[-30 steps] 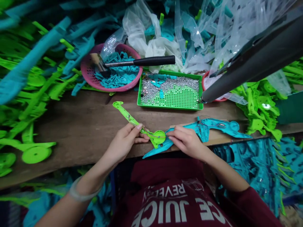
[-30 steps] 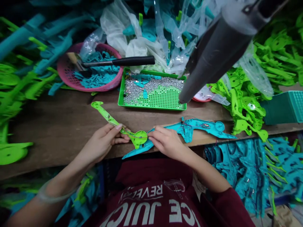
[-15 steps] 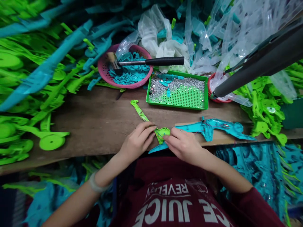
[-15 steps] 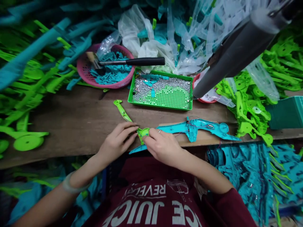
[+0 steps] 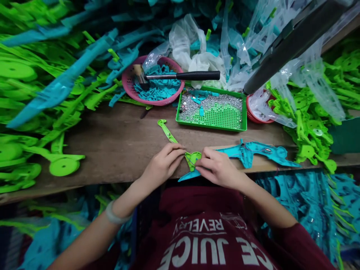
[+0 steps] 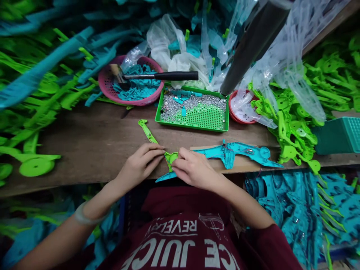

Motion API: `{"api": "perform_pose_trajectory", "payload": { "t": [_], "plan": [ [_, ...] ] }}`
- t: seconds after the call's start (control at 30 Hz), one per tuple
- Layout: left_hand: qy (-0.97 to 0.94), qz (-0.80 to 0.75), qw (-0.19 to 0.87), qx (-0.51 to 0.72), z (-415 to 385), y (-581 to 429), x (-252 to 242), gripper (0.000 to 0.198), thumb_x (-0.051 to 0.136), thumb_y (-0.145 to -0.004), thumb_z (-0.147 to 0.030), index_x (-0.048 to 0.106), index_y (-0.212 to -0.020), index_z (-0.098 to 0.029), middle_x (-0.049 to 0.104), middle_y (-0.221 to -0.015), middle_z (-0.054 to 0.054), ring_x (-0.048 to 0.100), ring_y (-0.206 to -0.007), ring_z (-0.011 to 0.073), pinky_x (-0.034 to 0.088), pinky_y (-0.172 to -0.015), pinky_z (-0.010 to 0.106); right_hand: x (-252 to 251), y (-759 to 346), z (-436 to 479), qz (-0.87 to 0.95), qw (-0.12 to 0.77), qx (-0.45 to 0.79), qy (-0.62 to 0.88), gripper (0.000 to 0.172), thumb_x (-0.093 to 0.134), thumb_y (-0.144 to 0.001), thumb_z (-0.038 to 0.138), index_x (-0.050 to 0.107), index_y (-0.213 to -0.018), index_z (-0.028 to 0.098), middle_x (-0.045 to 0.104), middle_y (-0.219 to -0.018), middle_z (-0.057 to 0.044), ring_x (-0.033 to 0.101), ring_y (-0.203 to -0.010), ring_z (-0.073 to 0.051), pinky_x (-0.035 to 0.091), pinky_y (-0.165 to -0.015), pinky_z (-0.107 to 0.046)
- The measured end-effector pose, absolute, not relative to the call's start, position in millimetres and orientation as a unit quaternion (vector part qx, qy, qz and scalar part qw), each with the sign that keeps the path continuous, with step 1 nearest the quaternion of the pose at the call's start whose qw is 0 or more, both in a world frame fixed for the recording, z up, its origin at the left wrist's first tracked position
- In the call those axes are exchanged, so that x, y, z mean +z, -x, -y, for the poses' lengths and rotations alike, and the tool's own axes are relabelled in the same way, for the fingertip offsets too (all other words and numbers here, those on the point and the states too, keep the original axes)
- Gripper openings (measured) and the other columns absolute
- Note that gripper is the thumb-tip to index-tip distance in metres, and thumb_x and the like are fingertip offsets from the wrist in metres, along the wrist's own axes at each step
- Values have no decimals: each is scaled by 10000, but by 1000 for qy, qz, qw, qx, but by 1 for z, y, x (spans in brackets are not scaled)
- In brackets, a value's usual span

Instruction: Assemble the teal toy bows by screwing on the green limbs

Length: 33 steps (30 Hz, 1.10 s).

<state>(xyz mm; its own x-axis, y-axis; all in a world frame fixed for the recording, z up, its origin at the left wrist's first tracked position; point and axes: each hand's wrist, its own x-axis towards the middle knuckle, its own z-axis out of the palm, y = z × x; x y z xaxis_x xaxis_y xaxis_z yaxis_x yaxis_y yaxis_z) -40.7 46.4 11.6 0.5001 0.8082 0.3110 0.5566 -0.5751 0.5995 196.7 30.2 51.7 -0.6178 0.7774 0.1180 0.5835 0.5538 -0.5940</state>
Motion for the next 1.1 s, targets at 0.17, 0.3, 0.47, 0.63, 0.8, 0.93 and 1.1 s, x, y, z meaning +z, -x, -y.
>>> {"api": "perform_pose_trajectory", "payload": {
  "t": [0.17,0.3,0.47,0.63,0.8,0.93,1.1],
  "plan": [
    [-850,-386,199,297,-45,41,11,132,534,-971,-133,623,-1063,-166,656,-1131,87,650,-1051,171,538,-941,305,46,-196,-32,802,187,269,499,187,510,-972,230,643,-857,165,500,-829,-24,509,-721,-130,338,-638,-257],
    [-844,-403,234,266,-50,39,17,101,530,-979,-174,629,-974,-154,645,-1060,78,659,-978,172,544,-877,301,44,-192,-33,777,168,259,549,149,536,-926,190,599,-791,179,489,-804,-11,489,-691,-129,311,-622,-256],
    [-844,-414,269,210,-60,33,27,109,548,-963,-207,599,-877,-167,625,-972,45,647,-839,159,536,-757,283,42,-190,-31,797,148,222,541,168,518,-908,148,565,-751,186,490,-763,-4,449,-654,-127,262,-605,-265],
    [-892,-384,173,163,-57,26,27,168,481,-969,-164,635,-1033,-185,654,-1027,47,651,-824,166,513,-651,263,43,-194,-33,793,142,243,541,163,527,-890,138,543,-736,189,486,-740,6,440,-645,-125,246,-601,-265],
    [-900,-403,100,130,-34,12,36,204,508,-953,-199,647,-1102,-186,667,-1136,79,651,-929,220,547,-647,297,43,-196,-42,766,157,314,538,162,578,-841,119,520,-706,188,467,-713,24,458,-665,-119,257,-613,-252],
    [-868,-479,73,112,-11,-8,43,340,605,-930,-396,629,-1157,-144,636,-1236,144,602,-1063,318,590,-716,395,43,-200,-47,756,180,347,526,175,600,-841,110,530,-697,180,457,-695,34,453,-665,-113,276,-620,-245],
    [-830,-527,103,151,-4,-20,36,258,588,-948,-334,632,-1107,-135,630,-1211,147,572,-1098,308,578,-833,411,49,-207,-52,756,193,423,461,113,609,-904,160,611,-792,171,521,-728,29,494,-684,-108,334,-640,-230]
  ]
}}
